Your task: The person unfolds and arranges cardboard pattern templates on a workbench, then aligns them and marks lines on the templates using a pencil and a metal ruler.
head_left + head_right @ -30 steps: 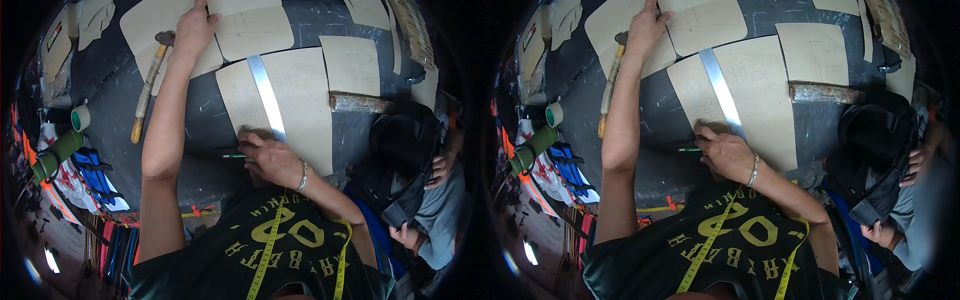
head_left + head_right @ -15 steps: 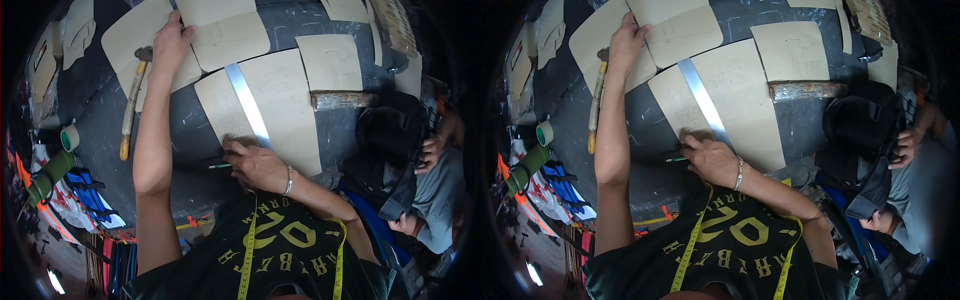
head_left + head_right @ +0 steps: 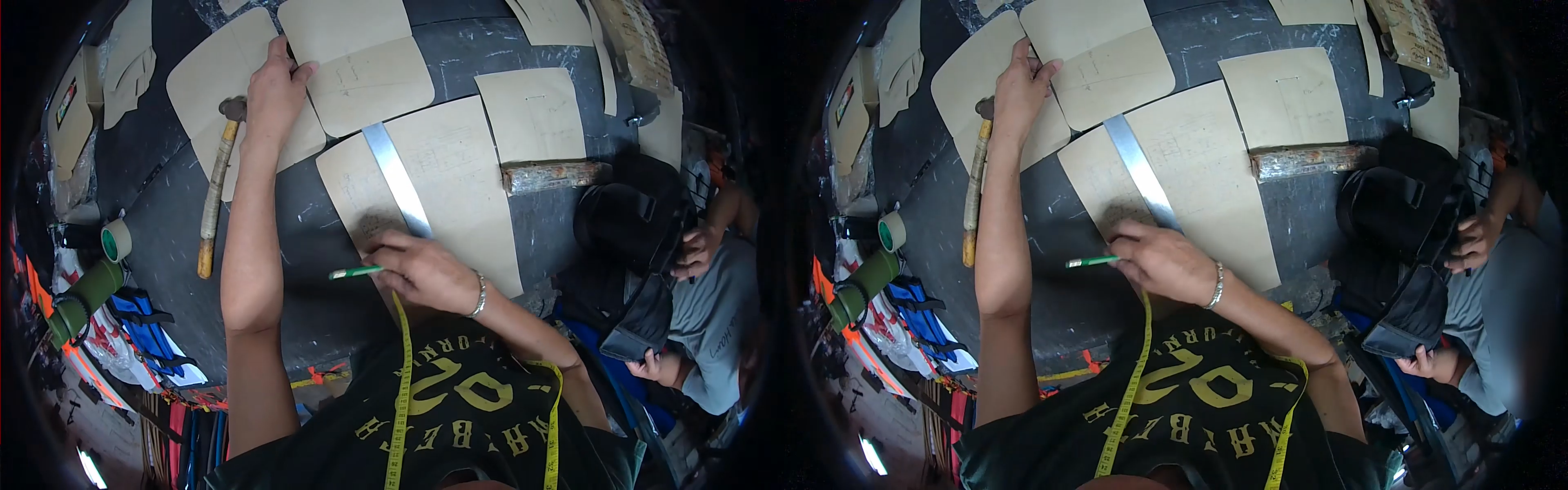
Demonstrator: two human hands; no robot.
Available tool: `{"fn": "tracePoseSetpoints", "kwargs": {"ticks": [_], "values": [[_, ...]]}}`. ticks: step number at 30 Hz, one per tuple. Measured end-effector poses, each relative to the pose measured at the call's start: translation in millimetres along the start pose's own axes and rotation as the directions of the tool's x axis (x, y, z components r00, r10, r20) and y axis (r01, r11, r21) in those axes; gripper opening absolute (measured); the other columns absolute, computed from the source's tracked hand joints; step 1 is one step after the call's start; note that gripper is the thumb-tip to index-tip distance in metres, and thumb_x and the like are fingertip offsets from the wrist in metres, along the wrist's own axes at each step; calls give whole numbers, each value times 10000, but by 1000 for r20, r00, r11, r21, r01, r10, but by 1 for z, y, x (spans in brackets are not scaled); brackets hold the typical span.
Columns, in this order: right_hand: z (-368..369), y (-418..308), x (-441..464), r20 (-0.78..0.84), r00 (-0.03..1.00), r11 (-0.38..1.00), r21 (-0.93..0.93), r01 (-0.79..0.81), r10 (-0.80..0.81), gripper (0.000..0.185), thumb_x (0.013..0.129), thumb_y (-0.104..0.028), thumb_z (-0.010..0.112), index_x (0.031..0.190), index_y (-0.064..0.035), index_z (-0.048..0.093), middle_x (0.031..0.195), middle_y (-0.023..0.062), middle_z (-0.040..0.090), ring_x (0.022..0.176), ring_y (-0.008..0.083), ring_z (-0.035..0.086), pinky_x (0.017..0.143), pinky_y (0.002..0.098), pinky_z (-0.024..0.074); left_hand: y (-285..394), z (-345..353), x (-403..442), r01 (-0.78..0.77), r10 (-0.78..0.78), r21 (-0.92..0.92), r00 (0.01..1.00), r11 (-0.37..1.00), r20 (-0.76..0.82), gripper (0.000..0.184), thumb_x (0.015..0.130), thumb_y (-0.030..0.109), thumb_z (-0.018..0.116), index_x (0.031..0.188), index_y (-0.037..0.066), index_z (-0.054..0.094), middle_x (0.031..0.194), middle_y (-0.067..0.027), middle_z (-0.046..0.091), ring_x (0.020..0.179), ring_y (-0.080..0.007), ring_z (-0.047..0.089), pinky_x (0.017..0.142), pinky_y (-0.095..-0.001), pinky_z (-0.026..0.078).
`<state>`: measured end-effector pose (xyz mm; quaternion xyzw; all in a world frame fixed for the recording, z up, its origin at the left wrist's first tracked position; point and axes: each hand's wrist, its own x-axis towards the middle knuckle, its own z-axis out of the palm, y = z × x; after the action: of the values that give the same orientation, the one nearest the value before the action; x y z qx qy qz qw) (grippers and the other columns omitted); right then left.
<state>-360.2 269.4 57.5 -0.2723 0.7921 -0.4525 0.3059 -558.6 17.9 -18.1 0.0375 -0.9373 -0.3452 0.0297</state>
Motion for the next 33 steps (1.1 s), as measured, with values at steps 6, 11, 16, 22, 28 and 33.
{"fn": "tracePoseSetpoints", "kwargs": {"ticks": [6,11,16,22,28,33], "values": [[-35,16,9,-272,961,992,122,-18,51,170,1012,-152,667,1100,-11,701,1077,98,656,844,204,665,771,335,548,4,-3,1,72,-71,-58,997,996,24,604,910,191,765,1415,-10,501,995,-231,757,973,-420,728,865,-485,560],[-59,37,6,-465,852,964,218,-153,241,252,1074,-236,608,1079,3,687,966,88,656,784,160,621,722,295,514,11,-7,0,126,-122,-105,991,986,48,599,910,185,763,1413,-10,503,970,-221,760,943,-403,737,847,-461,564],[-64,63,25,-639,708,913,407,-21,301,220,1082,-177,598,1124,28,668,985,60,704,782,73,591,702,248,504,2,-3,-1,39,-38,-73,999,997,14,643,928,195,770,1455,-23,473,944,-170,741,787,-267,718,713,-367,579],[-71,80,55,-750,611,891,427,152,255,233,1068,-97,599,1255,43,588,1084,114,725,950,126,711,854,262,585,2,-2,-1,46,-46,-62,999,997,3,652,931,199,772,1466,-21,471,929,-155,722,805,-255,712,707,-364,584],[-80,96,74,-777,573,906,402,134,259,254,1077,-147,602,1259,31,583,1052,96,721,884,119,718,790,245,580,-1,1,-2,47,-48,-57,999,997,-9,680,932,213,787,1486,-14,465,897,-111,690,733,-173,684,635,-316,595],[-85,97,77,-762,576,910,409,75,295,265,1075,-177,615,1254,17,600,1023,81,724,854,105,706,763,239,572,4,-2,-3,71,-71,-58,997,996,3,673,933,205,784,1487,-12,470,897,-107,691,735,-165,685,628,-310,595]]}}
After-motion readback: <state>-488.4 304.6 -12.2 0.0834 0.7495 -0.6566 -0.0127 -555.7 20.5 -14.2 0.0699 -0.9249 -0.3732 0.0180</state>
